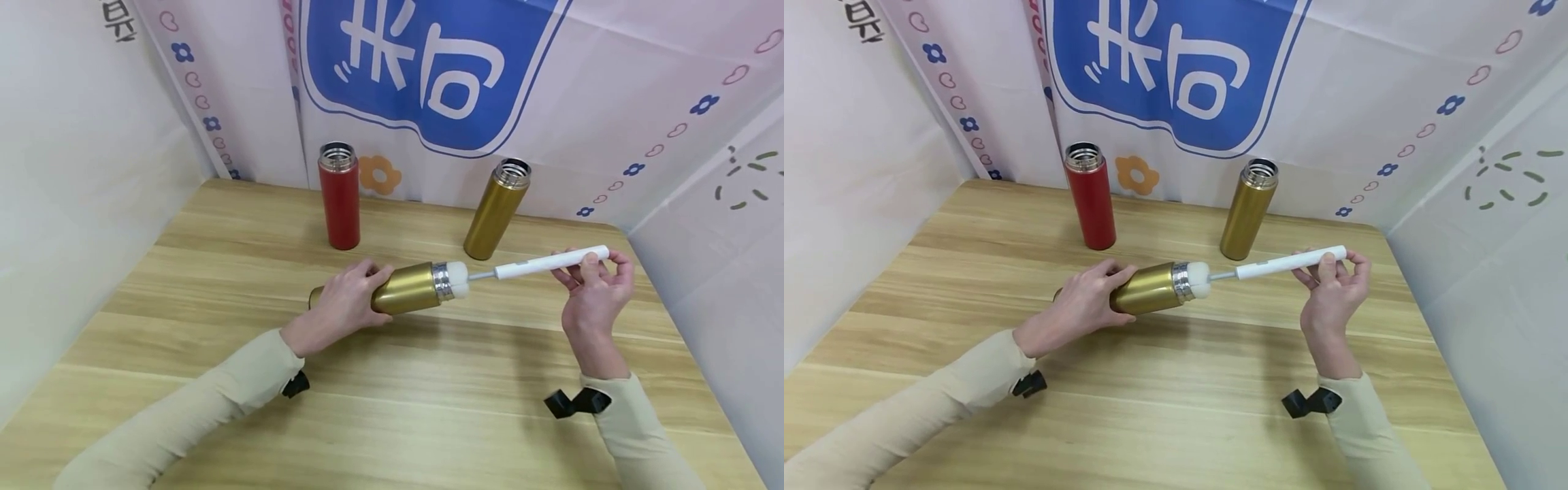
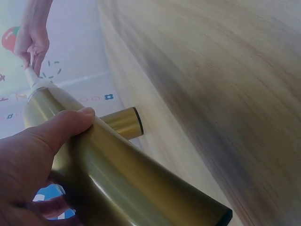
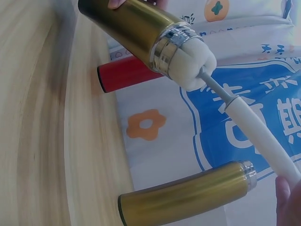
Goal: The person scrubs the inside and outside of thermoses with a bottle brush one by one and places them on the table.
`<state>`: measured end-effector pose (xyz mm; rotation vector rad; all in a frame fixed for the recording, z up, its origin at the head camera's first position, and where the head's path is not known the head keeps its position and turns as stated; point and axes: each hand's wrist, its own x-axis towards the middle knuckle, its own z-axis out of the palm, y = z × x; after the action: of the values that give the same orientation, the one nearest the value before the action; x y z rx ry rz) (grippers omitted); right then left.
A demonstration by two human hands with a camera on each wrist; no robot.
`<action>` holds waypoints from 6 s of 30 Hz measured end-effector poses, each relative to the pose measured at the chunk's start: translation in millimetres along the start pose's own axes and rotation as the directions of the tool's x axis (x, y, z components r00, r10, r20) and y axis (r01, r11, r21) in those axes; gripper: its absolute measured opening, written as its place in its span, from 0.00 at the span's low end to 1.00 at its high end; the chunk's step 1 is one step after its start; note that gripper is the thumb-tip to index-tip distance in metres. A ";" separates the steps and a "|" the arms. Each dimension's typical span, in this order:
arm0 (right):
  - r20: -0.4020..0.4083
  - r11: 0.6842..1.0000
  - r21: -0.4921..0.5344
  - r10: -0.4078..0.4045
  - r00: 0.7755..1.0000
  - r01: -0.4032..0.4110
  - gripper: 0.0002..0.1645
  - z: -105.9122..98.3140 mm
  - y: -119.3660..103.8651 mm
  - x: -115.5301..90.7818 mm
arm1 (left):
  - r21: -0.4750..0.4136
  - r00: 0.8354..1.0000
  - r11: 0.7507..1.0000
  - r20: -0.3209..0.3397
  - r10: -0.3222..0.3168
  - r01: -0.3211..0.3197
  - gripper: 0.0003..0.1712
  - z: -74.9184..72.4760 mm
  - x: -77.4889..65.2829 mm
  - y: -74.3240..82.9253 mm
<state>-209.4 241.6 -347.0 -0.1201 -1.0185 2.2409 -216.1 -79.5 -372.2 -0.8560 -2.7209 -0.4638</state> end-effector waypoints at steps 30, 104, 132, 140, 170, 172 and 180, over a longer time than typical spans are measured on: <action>0.131 0.991 -0.132 0.037 0.991 -0.020 0.06 15.8 50.5 -48.0 | -0.062 0.999 0.998 0.046 0.010 -0.008 0.41 3.4 24.4 34.6; -0.015 1.000 0.015 -0.014 1.000 0.014 0.06 -5.3 20.3 -11.2 | -0.008 1.000 1.000 0.015 0.003 -0.003 0.42 2.9 6.5 10.8; 0.073 0.999 0.044 -0.034 0.997 0.031 0.07 3.2 27.0 -23.9 | -0.012 1.000 1.000 -0.011 -0.013 0.013 0.43 0.2 9.9 13.3; 0.034 0.998 0.056 -0.032 0.999 0.030 0.08 2.6 12.7 -13.1 | -0.005 1.000 1.000 0.019 -0.019 0.019 0.45 -7.3 2.9 6.2; 0.002 0.999 0.051 -0.003 1.000 0.003 0.07 -0.4 7.3 -7.8 | 0.003 1.000 1.000 0.004 -0.009 0.009 0.43 -5.5 1.8 4.3; 0.012 0.998 0.061 -0.009 1.000 0.008 0.07 -0.2 8.2 -8.8 | 0.009 1.000 1.000 0.003 -0.006 0.006 0.43 -5.5 1.9 4.7; 0.025 0.998 0.060 -0.014 1.000 0.012 0.07 1.3 13.5 -13.6 | 0.010 1.000 1.000 -0.015 0.010 -0.010 0.43 -3.8 3.4 6.8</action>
<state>-206.5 226.1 -358.0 -0.0591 -0.9619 2.2641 -214.2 -73.9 -366.0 -0.8595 -2.7023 -0.4530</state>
